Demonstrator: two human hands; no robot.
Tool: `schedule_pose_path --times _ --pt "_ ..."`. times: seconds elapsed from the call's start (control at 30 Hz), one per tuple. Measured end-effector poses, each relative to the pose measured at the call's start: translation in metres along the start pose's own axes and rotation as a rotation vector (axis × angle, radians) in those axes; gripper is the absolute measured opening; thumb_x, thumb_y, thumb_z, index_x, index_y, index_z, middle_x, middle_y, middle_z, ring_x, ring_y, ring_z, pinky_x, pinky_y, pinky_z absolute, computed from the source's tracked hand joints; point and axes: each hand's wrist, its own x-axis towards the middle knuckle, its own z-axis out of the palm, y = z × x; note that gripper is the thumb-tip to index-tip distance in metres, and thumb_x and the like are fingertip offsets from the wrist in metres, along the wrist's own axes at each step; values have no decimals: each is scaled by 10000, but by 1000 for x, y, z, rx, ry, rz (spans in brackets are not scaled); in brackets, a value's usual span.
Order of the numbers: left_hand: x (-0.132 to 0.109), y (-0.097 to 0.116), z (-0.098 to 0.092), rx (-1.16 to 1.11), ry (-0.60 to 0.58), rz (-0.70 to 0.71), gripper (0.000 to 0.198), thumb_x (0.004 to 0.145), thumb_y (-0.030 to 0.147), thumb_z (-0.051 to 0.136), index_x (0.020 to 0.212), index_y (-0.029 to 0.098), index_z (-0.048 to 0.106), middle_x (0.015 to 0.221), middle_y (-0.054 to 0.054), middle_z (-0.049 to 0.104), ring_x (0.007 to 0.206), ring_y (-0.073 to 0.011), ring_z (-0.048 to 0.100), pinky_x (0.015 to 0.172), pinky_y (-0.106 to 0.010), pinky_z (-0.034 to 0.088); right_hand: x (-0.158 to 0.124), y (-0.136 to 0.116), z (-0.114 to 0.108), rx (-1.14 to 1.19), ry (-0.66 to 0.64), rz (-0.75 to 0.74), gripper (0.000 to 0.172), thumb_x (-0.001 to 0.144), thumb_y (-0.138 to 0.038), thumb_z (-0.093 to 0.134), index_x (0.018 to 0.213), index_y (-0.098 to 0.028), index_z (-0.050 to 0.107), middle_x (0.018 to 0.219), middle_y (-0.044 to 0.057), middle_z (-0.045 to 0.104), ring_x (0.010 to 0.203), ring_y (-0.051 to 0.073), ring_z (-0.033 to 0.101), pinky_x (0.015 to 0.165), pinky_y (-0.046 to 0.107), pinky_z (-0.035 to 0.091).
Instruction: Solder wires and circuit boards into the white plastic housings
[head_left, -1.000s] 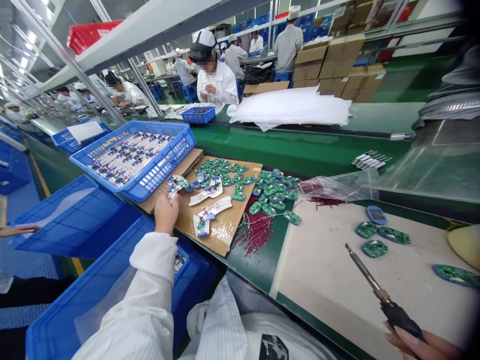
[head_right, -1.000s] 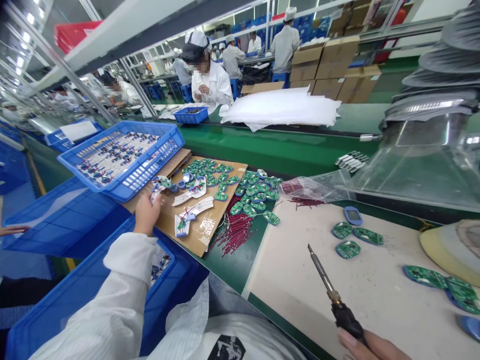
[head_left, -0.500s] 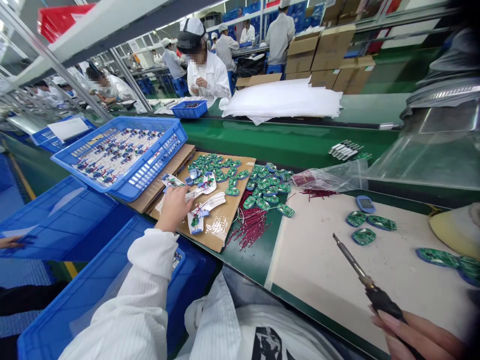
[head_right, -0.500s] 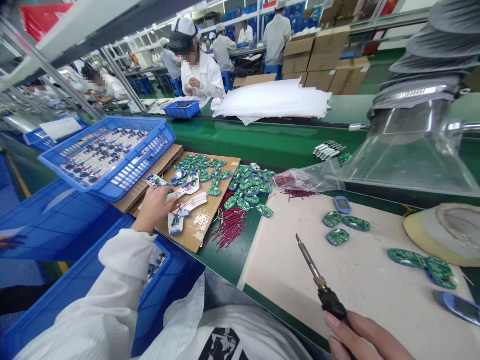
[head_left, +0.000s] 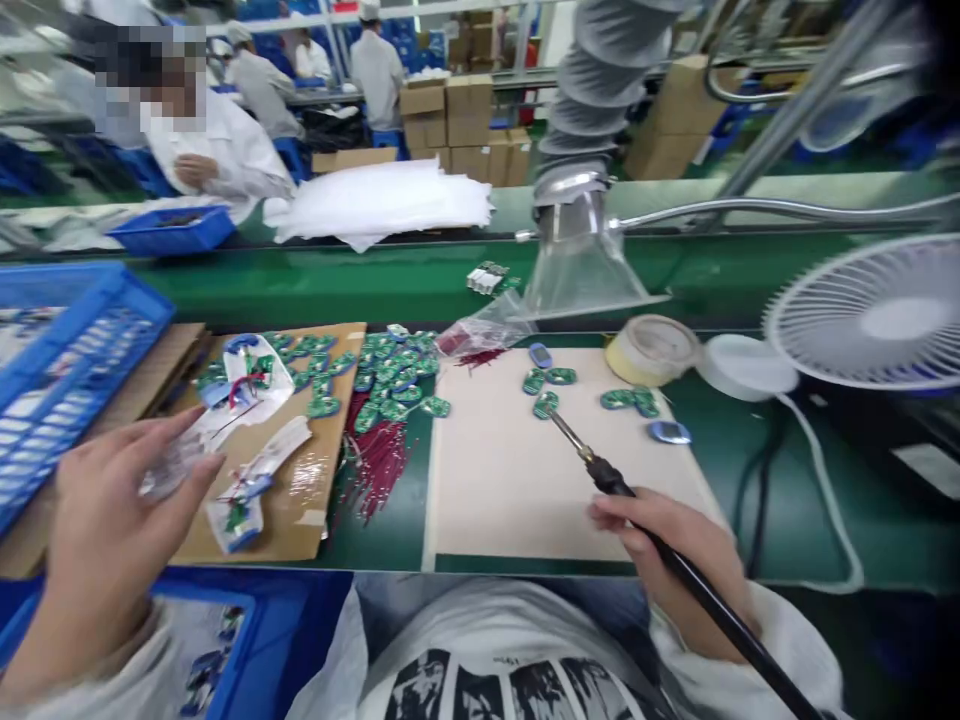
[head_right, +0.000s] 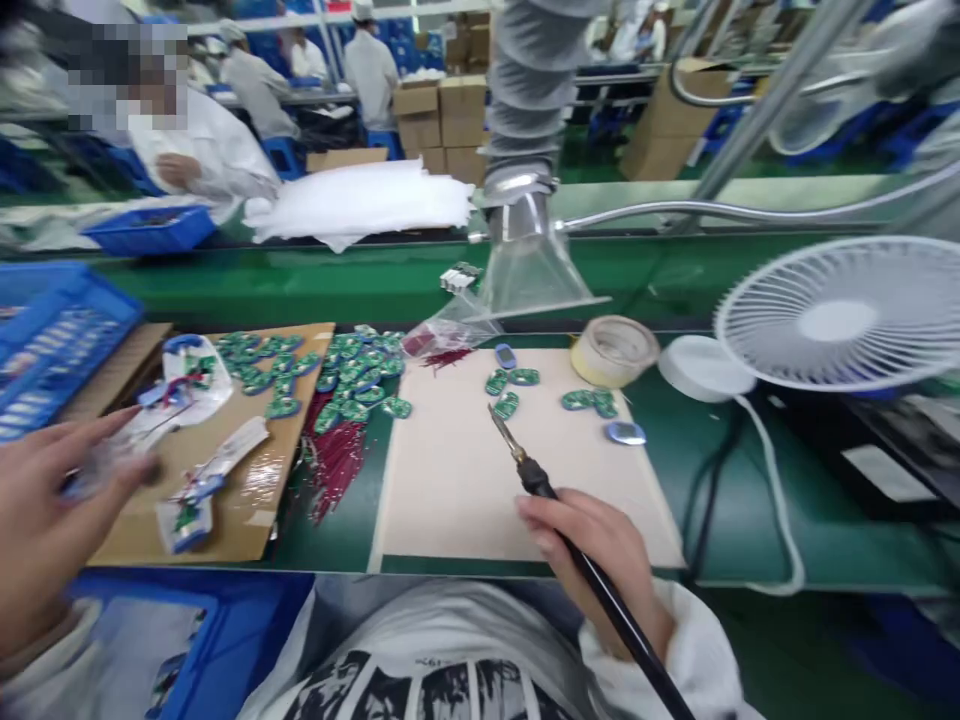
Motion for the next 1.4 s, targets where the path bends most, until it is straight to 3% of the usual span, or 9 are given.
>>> schedule_pose_path --times 0.07,0.2,0.37,0.57,0.67,0.83,1.1,1.23,1.4 --pt "-12 42 8 -67 -45 73 542 826 572 498 1359 594 401 1112 36 591 1013 -354 549 926 -585 422 -4 8 -3 -10 48 64 134 962 -256 549 1035 -245 660 805 10 705 665 167 690 608 253 559" --pt "-52 115 60 -291 -197 339 501 885 410 499 1383 405 448 1033 -80 590 904 -300 594 758 -468 500 -10 19 -13 -67 125 137 100 953 -250 576 955 -237 675 802 3 712 665 153 687 651 249 549" --pt "-81 151 106 -150 -307 386 461 915 506 468 1258 201 522 1057 -144 632 955 -331 585 825 -488 480 -20 22 -25 -101 128 138 117 959 -228 559 957 -217 675 773 4 696 678 150 672 645 242 528" --pt "6 200 101 -128 -370 535 335 951 411 457 1115 148 584 1026 -121 675 979 -281 612 886 -413 470 -31 23 -34 -90 169 135 117 954 -189 554 977 -206 668 768 10 670 677 146 646 635 249 505" --pt "49 244 128 -7 -588 606 255 938 329 462 952 154 646 873 -89 703 860 -255 659 771 -355 486 -32 23 -38 -115 182 147 129 954 -183 546 976 -210 670 757 7 663 669 147 638 617 253 494" --pt "62 293 179 157 -646 689 446 910 506 454 888 110 660 874 -158 705 859 -306 681 694 -362 486 -38 21 -46 -129 197 149 126 951 -176 555 991 -207 670 764 11 663 677 142 634 626 247 494" --pt "8 278 138 -16 -703 969 296 890 405 531 942 128 621 916 -121 660 920 -294 613 806 -401 489 -42 25 -38 -110 108 175 117 940 -155 576 1002 -214 656 785 8 649 673 129 612 618 235 472" --pt "3 234 111 -110 -551 716 294 950 389 438 982 137 587 914 -105 635 900 -276 600 827 -420 480 -34 34 -9 -57 -54 214 167 943 -181 586 1097 -229 625 921 25 658 799 152 628 714 247 493" --pt "-16 173 103 -112 -733 423 422 934 507 459 1158 150 483 950 -80 642 818 -246 634 728 -381 507 -30 40 26 -75 -156 157 225 963 -202 548 1185 -215 586 1080 71 652 971 214 621 831 318 494"
